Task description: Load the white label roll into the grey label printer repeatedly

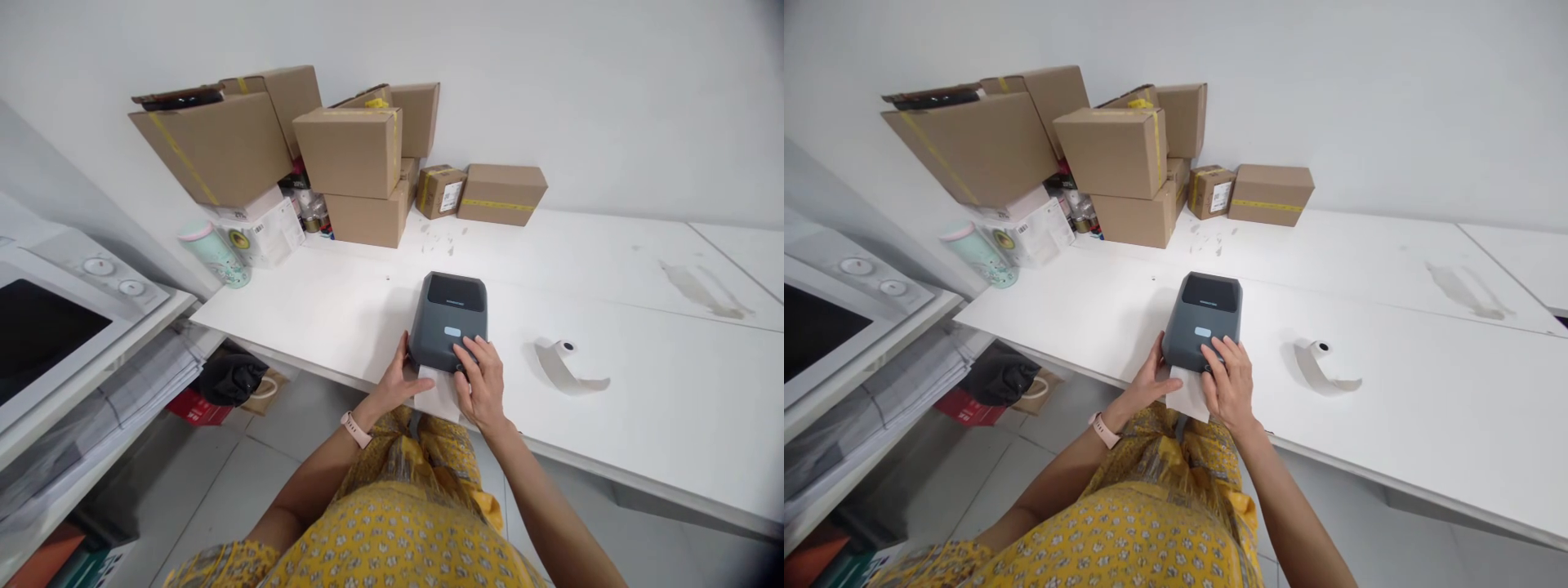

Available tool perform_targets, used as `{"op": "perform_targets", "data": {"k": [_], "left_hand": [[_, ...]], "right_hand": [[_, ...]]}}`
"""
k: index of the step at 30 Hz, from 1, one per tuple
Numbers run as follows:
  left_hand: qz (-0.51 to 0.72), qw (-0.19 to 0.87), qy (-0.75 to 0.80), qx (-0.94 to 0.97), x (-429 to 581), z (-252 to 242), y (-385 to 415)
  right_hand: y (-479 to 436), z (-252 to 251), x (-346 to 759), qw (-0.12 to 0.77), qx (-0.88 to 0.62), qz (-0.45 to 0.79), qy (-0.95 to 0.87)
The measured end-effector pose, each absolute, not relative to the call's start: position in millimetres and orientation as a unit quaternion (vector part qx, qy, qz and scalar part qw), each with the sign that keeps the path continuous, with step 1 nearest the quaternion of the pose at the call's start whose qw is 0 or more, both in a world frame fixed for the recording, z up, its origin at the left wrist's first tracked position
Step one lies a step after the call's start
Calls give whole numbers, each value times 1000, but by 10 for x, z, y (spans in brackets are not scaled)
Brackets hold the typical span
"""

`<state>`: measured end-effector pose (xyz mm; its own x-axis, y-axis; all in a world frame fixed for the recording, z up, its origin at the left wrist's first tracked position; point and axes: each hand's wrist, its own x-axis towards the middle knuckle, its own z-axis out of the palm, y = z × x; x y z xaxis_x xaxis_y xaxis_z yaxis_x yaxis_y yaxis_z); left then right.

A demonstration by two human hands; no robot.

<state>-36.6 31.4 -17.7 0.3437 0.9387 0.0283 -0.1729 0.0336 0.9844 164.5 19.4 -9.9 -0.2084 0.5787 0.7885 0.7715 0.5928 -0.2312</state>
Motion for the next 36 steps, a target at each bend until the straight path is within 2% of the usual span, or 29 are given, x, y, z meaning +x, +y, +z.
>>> {"op": "perform_targets", "data": {"k": [8,21,26,31,36], "left_hand": [[497,579,433,480,-180,-3,572],[554,519,428,491,-48,-43,669],[519,543,436,496,-119,33,576],[487,521,563,418,-238,-32,-1],[383,664,510,390,-174,-110,-305]], "right_hand": [[166,-277,1625,475,-463,-65,-746],[258,-467,1525,567,-463,-62,-679],[179,-285,1542,550,-473,-7,-688],[14,-41,1600,551,-520,92,-646],[-34,-48,1611,539,-531,132,-641]]}}
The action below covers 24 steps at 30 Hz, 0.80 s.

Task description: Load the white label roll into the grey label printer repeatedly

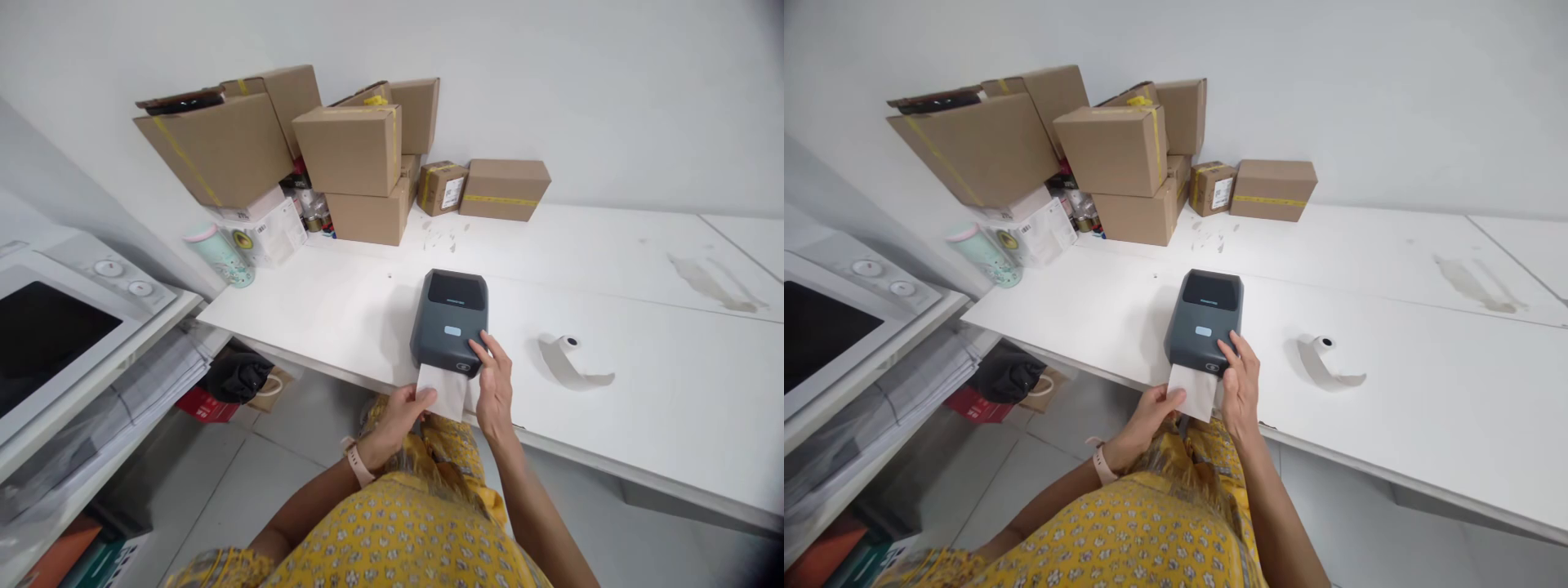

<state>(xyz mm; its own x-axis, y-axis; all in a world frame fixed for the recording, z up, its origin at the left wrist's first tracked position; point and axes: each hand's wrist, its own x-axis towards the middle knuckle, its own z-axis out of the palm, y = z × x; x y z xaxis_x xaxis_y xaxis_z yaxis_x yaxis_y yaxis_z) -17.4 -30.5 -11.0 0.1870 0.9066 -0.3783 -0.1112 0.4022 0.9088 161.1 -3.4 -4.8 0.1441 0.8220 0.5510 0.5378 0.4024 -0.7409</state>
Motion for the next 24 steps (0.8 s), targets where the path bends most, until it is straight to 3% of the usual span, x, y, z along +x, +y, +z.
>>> {"op": "perform_targets", "data": {"k": [6,12,20,24], "left_hand": [[381,720,462,350,-141,35,-250],[381,685,480,395,-152,6,-282],[467,464,574,488,-345,1,-122],[533,386,544,521,-319,141,114]], "right_hand": [[-33,-54,1601,542,-528,107,-645],[93,141,1579,494,-541,-3,-681],[361,278,1516,415,-541,-79,-728],[390,308,1505,398,-533,-96,-740]]}}
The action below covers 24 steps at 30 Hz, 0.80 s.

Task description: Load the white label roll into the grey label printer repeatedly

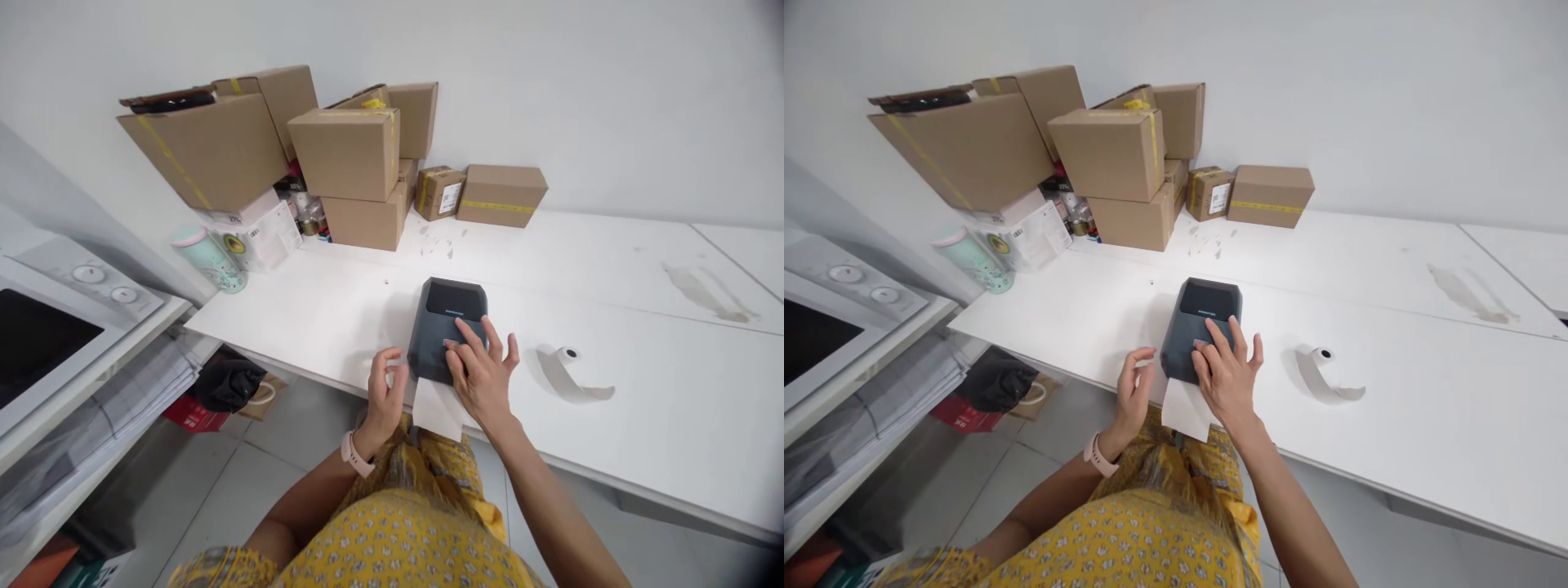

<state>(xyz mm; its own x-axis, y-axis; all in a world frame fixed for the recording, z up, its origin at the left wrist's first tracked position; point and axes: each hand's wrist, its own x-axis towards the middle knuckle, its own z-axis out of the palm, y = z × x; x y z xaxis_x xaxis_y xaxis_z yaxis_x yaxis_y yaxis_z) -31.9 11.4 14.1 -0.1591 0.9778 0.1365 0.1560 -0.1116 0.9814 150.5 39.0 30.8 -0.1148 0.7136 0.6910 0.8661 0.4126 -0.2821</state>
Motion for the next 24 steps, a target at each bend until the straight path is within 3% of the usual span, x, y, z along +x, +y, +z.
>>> {"op": "perform_targets", "data": {"k": [3,8,12,24], "left_hand": [[528,412,505,543,-235,227,232],[493,469,499,537,-161,256,254],[490,476,505,528,-120,237,232],[519,493,470,517,-97,240,276]], "right_hand": [[301,263,1571,420,-544,-29,-726],[74,-22,1727,530,-585,161,-592],[-7,-180,1690,540,-594,259,-538],[-49,48,1549,565,-562,340,-500]]}}
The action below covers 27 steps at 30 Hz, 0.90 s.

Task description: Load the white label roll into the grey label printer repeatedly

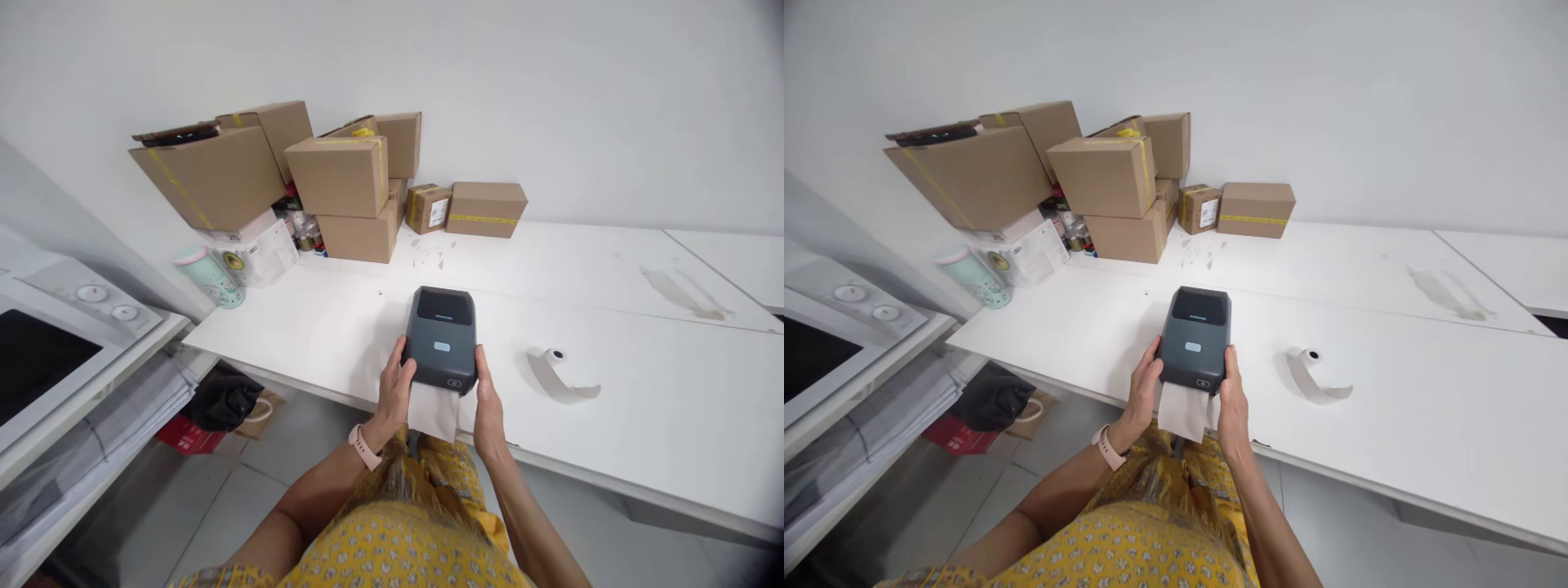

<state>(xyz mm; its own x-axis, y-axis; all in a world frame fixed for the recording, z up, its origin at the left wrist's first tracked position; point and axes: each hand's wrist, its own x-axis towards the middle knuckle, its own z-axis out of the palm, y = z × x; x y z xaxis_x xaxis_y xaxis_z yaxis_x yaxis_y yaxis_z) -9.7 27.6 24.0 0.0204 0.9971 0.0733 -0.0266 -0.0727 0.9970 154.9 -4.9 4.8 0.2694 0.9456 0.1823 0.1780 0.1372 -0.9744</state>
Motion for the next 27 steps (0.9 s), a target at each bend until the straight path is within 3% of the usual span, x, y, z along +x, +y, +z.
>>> {"op": "perform_targets", "data": {"k": [6,12,20,25,27], "left_hand": [[563,496,441,494,-80,434,382],[610,466,393,506,-142,741,925],[433,460,525,571,-148,279,1392],[363,433,556,609,-136,173,1436],[324,403,575,635,-144,220,1439]], "right_hand": [[72,250,1614,568,-552,305,-528],[734,809,1692,578,-524,130,-612],[1694,1374,1781,582,-520,56,-622],[2229,1565,1984,520,-567,102,-631],[2240,1596,2001,512,-570,63,-639]]}}
